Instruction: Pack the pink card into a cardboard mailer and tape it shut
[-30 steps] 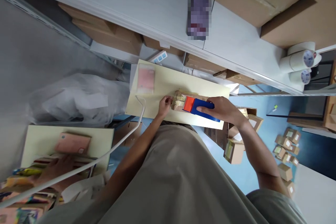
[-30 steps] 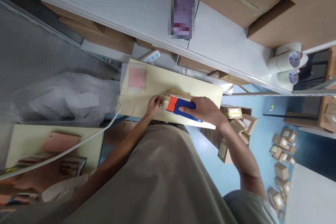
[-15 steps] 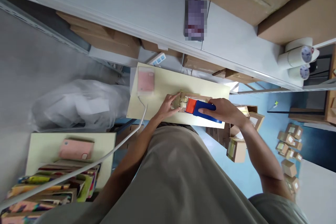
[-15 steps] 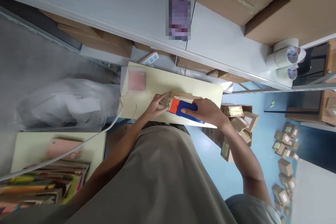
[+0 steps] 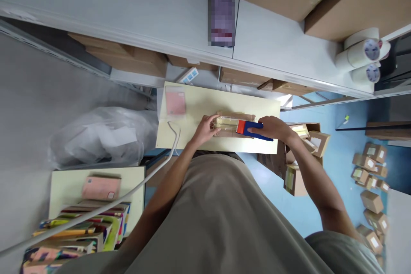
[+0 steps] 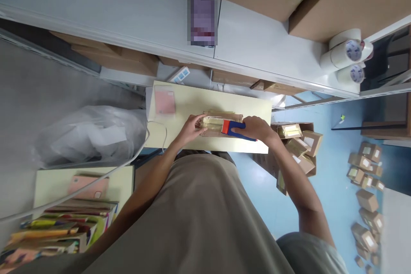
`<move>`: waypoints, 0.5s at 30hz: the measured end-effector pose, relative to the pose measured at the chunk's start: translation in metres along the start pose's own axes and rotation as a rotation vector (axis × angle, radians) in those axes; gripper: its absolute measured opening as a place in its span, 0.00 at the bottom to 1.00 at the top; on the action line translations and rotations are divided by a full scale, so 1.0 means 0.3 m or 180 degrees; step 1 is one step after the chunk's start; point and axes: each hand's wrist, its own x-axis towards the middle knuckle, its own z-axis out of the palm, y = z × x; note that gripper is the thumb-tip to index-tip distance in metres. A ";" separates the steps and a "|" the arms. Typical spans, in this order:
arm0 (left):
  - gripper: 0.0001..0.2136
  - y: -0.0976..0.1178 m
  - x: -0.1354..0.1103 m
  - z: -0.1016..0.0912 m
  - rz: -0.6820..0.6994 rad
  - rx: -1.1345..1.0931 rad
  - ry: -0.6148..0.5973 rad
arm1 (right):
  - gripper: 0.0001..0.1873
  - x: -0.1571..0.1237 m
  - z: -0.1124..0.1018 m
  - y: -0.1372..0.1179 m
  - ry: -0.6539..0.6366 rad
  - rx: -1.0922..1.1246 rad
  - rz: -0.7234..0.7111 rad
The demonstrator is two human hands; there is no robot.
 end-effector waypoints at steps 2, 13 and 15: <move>0.30 -0.010 -0.004 0.010 -0.0046 0.0014 0.0048 | 0.35 0.043 0.031 0.022 -0.0096 -0.0007 0.0041; 0.20 0.041 -0.030 0.128 -0.0633 0.0221 0.0942 | 0.32 0.070 0.123 0.057 -0.0158 -0.0146 0.0145; 0.14 0.074 -0.022 0.152 -0.0780 0.0508 0.1200 | 0.33 0.058 0.136 0.061 -0.0100 -0.0174 0.0173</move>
